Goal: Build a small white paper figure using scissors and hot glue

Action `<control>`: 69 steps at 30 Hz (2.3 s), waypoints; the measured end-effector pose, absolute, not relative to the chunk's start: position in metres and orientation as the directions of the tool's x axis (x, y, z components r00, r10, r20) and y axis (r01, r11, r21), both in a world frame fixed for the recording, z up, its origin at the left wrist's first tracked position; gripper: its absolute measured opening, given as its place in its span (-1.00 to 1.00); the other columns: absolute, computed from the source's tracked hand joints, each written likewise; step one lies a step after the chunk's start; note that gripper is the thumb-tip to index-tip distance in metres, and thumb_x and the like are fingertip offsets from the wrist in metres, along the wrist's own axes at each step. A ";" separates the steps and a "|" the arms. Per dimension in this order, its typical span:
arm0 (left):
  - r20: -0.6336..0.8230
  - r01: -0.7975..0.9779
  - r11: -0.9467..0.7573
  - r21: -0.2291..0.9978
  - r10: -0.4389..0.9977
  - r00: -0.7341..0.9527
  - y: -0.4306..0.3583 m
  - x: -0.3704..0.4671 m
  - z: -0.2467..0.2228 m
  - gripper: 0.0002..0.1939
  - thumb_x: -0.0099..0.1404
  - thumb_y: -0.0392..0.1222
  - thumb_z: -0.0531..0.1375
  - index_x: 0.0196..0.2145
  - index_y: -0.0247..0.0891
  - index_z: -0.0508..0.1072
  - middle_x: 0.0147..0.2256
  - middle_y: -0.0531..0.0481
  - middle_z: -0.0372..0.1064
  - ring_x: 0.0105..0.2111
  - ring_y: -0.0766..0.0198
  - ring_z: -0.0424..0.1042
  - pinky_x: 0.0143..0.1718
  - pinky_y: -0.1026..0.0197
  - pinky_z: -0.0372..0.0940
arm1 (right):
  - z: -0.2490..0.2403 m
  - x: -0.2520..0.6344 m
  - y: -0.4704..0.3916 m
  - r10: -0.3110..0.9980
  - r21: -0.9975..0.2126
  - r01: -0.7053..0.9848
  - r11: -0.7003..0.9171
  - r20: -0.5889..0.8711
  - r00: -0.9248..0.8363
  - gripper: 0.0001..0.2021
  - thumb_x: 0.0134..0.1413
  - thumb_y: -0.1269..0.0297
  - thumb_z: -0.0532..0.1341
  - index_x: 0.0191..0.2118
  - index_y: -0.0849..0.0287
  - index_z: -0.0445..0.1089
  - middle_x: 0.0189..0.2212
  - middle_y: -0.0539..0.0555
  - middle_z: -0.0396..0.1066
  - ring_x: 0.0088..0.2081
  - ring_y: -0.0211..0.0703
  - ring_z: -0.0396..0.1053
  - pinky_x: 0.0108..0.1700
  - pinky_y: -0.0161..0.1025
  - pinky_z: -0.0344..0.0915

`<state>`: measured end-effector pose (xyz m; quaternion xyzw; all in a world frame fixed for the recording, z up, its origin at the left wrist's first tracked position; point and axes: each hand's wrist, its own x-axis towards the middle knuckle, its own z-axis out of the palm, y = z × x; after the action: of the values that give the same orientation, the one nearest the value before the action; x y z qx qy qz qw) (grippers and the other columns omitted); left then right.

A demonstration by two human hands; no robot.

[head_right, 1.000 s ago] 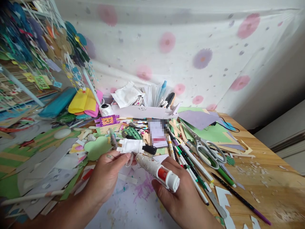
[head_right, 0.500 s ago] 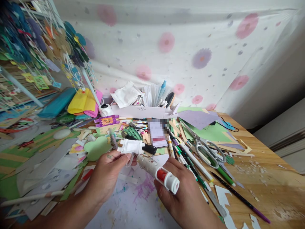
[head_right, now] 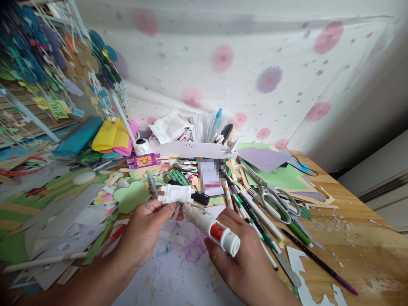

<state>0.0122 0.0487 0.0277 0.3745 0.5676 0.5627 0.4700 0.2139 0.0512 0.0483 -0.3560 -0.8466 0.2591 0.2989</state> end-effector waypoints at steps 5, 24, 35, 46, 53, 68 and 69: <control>-0.120 -0.063 0.106 0.992 0.955 -0.273 0.048 0.011 0.026 -0.77 0.11 -0.11 0.23 -0.59 -0.29 0.49 -0.55 -0.04 0.49 -0.41 0.15 0.44 -0.34 0.22 0.25 | 0.053 0.211 0.055 0.737 -0.652 0.422 0.629 0.327 -0.591 -0.85 0.17 0.43 0.10 -0.40 0.10 0.15 -0.40 -0.01 0.26 -0.31 -0.18 0.29 -0.30 -0.28 0.23; -0.050 0.103 0.074 0.992 0.975 -0.217 0.047 0.009 0.025 -0.76 0.10 -0.08 0.24 -0.59 -0.29 0.52 -0.59 -0.03 0.48 -0.51 0.17 0.42 -0.51 0.25 0.18 | 0.057 0.218 0.057 0.713 -0.590 0.470 0.657 0.282 -0.642 -0.85 0.16 0.47 0.09 -0.41 0.13 0.15 -0.42 -0.01 0.26 -0.34 -0.19 0.26 -0.32 -0.29 0.19; -0.079 0.102 0.102 0.990 0.975 -0.207 0.048 0.009 0.023 -0.78 0.09 -0.10 0.25 -0.60 -0.28 0.51 -0.59 -0.01 0.48 -0.53 0.18 0.42 -0.52 0.25 0.19 | 0.059 0.214 0.061 0.759 -0.709 0.411 0.573 0.270 -0.593 -0.93 0.14 0.39 0.15 -0.37 0.15 0.27 -0.41 0.01 0.29 -0.38 -0.20 0.29 -0.35 -0.31 0.23; -0.184 -0.208 0.161 0.965 0.978 -0.094 0.046 0.012 0.028 -0.84 0.10 -0.17 0.26 -0.51 -0.32 0.54 -0.48 -0.04 0.55 -0.45 0.17 0.53 -0.30 0.18 0.36 | 0.045 0.228 0.075 0.989 -1.000 0.011 -0.022 -0.024 -0.149 -0.65 -0.08 -0.04 0.34 -0.39 0.20 0.47 -0.46 0.11 0.47 -0.46 -0.11 0.40 -0.54 -0.30 0.24; -0.158 -0.166 0.175 0.970 0.981 0.112 0.041 0.014 0.026 -0.85 0.13 -0.17 0.28 -0.48 -0.32 0.57 -0.51 -0.05 0.55 -0.45 0.19 0.51 -0.33 0.21 0.36 | 0.040 0.196 0.088 0.973 -0.989 -0.147 -0.002 0.032 -0.228 -0.64 -0.04 -0.01 0.34 -0.26 0.19 0.43 -0.55 -0.02 0.38 -0.52 -0.25 0.33 -0.51 -0.34 0.27; -0.215 -0.120 0.227 0.966 0.971 0.107 0.047 0.013 0.021 -0.81 0.14 -0.07 0.27 -0.44 -0.27 0.52 -0.48 0.01 0.43 -0.35 0.18 0.37 -0.23 0.16 0.22 | 0.026 0.188 0.081 0.975 -0.987 -0.159 -0.031 0.005 -0.224 -0.66 -0.19 0.34 0.40 -0.19 0.14 0.41 -0.37 0.01 0.41 -0.38 -0.18 0.36 -0.36 -0.25 0.34; -0.217 -0.113 0.226 0.967 0.972 0.091 0.048 0.014 0.021 -0.81 0.14 -0.07 0.27 -0.45 -0.26 0.50 -0.48 0.03 0.40 -0.37 0.21 0.34 -0.25 0.17 0.21 | 0.025 0.189 0.081 0.976 -0.991 -0.130 -0.027 0.002 -0.218 -0.68 -0.21 0.34 0.39 -0.23 0.15 0.41 -0.39 0.00 0.40 -0.39 -0.19 0.35 -0.37 -0.26 0.32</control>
<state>0.0136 0.0477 0.0206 0.4284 0.5011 0.4509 0.6018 0.1887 0.0812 0.0251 -0.4111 -0.5144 0.5870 0.4710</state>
